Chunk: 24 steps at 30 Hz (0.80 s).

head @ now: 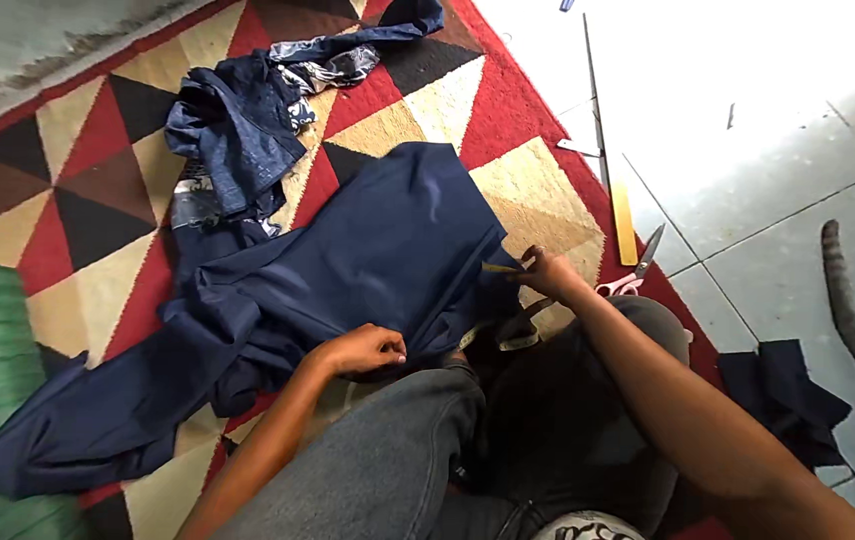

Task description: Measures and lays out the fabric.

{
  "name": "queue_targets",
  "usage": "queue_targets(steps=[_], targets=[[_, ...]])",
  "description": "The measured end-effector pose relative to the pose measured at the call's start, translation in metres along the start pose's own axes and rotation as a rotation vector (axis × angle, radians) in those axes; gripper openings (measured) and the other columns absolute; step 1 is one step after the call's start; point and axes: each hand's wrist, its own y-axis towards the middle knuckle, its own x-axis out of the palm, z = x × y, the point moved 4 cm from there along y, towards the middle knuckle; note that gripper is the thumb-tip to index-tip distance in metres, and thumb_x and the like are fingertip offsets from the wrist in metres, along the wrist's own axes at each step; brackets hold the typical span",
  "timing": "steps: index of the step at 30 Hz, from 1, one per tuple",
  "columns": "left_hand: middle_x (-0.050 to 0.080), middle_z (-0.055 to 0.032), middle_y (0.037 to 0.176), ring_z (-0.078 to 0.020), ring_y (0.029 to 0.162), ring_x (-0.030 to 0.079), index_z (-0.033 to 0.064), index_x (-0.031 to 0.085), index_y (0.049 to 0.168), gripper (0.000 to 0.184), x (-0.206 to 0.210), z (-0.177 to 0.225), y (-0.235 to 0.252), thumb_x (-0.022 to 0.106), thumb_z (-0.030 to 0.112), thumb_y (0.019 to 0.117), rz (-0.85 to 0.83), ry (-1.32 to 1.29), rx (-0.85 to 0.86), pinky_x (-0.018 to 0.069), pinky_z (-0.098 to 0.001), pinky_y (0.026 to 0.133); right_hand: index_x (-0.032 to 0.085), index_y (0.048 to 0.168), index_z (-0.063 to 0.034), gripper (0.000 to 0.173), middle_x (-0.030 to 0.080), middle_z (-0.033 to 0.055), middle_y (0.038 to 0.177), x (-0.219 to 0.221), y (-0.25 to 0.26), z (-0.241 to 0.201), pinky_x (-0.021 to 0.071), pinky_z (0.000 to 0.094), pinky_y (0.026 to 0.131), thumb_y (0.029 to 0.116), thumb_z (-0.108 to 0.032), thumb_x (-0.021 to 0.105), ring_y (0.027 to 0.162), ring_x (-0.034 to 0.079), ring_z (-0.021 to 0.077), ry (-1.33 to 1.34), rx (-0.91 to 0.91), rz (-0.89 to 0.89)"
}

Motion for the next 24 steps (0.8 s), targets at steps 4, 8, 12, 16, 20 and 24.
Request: queue_targets(steps=[4, 8, 12, 16, 20, 24], targets=[[0.066, -0.0208, 0.130, -0.0365, 0.125, 0.061, 0.0042, 0.064, 0.135, 0.042, -0.047, 0.006, -0.039, 0.057, 0.034, 0.1060, 0.073, 0.184, -0.160, 0.0425, -0.0563, 0.110, 0.061, 0.129, 0.0020, 0.061, 0.068, 0.0281, 0.113, 0.009, 0.000, -0.007, 0.0489, 0.0686, 0.094, 0.0899, -0.042, 0.079, 0.109, 0.065, 0.0478, -0.086, -0.060, -0.039], [0.073, -0.0162, 0.109, -0.0346, 0.103, 0.070, 0.0071, 0.070, 0.124, 0.033, -0.137, 0.010, -0.087, 0.061, 0.032, 0.1038, 0.256, 0.426, -0.182, 0.0524, -0.0597, 0.095, 0.068, 0.126, -0.0012, 0.047, 0.064, 0.0283, 0.125, 0.024, -0.002, -0.017, 0.0482, 0.0680, 0.096, 0.0927, -0.034, 0.077, 0.119, 0.061, 0.0478, -0.182, -0.109, -0.060], [0.071, -0.0260, 0.108, -0.0462, 0.105, 0.067, -0.0006, 0.068, 0.123, 0.035, -0.215, 0.030, -0.074, 0.058, 0.028, 0.1056, 0.220, 0.615, -0.321, 0.0469, -0.0674, 0.094, 0.069, 0.116, 0.0016, 0.036, 0.070, 0.0269, 0.111, 0.015, -0.013, -0.033, 0.0497, 0.0668, 0.093, 0.0952, -0.028, 0.075, 0.106, 0.066, 0.0462, -0.120, -0.233, -0.082], [0.060, -0.0368, 0.127, -0.0558, 0.125, 0.054, -0.0069, 0.053, 0.140, 0.058, -0.265, 0.018, 0.016, 0.060, 0.037, 0.1037, 0.281, 0.649, -0.343, 0.0377, -0.0718, 0.105, 0.062, 0.129, -0.0003, 0.049, 0.070, 0.0242, 0.108, 0.003, -0.016, -0.033, 0.0518, 0.0645, 0.090, 0.0900, -0.024, 0.081, 0.102, 0.068, 0.0425, -0.076, -0.278, -0.118], [0.043, -0.0377, 0.149, -0.0546, 0.141, 0.040, -0.0085, 0.037, 0.152, 0.082, -0.286, 0.003, 0.130, 0.069, 0.044, 0.0970, 0.586, 0.359, -0.207, 0.0305, -0.0695, 0.115, 0.060, 0.128, -0.0001, 0.052, 0.069, 0.0224, 0.106, -0.006, -0.020, -0.022, 0.0515, 0.0610, 0.092, 0.0897, -0.029, 0.081, 0.102, 0.068, 0.0388, -0.152, -0.242, -0.299], [0.055, -0.0380, 0.131, -0.0550, 0.127, 0.052, -0.0121, 0.052, 0.134, 0.075, -0.303, 0.004, 0.200, 0.083, 0.036, 0.0851, 0.702, 0.200, -0.239, 0.0400, -0.0713, 0.105, 0.065, 0.127, 0.0006, 0.045, 0.072, 0.0213, 0.104, -0.027, -0.017, -0.025, 0.0520, 0.0595, 0.092, 0.0963, -0.032, 0.071, 0.100, 0.069, 0.0377, -0.130, -0.297, -0.362]])
